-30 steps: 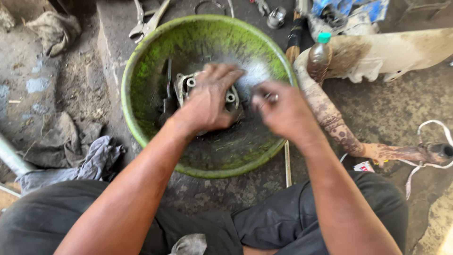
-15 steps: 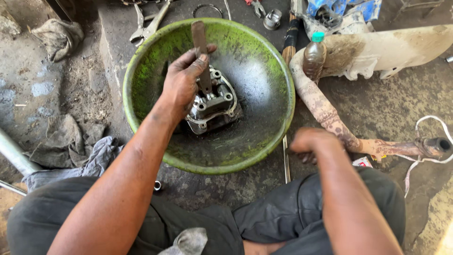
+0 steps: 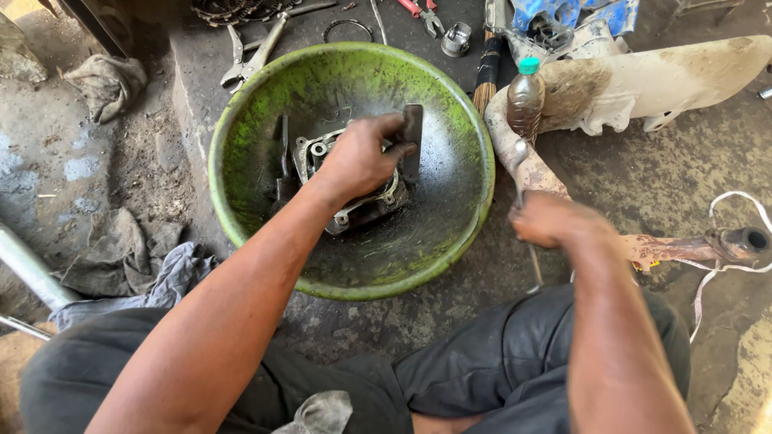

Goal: The person sits on the floor and cleans a metal engine component placed in a green basin. They use a wrench to scrape and scrub the surface of the part, then pour a liquid from a plastic bottle onto it to rinse away debris.

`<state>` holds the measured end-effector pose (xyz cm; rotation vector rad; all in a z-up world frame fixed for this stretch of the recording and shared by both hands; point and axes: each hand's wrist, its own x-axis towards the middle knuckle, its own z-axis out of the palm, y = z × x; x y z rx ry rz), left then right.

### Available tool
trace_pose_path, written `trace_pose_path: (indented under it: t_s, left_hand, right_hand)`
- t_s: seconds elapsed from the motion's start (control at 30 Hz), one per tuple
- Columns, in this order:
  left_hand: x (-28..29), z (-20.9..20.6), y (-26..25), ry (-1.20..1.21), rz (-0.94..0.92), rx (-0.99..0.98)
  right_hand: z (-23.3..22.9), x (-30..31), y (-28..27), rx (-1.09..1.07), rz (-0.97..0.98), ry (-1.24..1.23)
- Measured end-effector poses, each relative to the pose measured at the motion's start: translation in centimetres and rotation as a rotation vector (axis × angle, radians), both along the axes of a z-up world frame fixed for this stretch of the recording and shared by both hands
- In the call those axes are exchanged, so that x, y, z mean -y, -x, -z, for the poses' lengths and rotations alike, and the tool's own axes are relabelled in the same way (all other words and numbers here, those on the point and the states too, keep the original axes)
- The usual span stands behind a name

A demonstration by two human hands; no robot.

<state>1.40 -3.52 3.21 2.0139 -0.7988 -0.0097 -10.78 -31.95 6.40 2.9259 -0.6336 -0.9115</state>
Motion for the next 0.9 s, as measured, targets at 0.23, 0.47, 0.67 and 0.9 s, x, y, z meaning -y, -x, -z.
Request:
trace_pose_path:
  t_s: [0.23,0.47,0.67,0.9]
  left_hand:
    - [2.7,2.5,-2.6,-0.315,0.002,0.005]
    - [4.3,3.3,-4.4,-0.425,0.060,-0.113]
    - [4.7,3.0,-4.4,-0.528,0.108,-0.055]
    - [4.5,4.3,-4.6,-0.497,0.143,0.079]
  right_hand:
    - [-11.0,-2.7,-2.6,0.331,-0.021,-0.416]
    - [-5.8,-2.0,-6.6,0.795,0.337,-1.071]
    - [-4.0,-1.1,-6.1,0.576,0.306,-0.829]
    - [-2.8,-1.4,-6.1,0.708,0.335,-0.880]
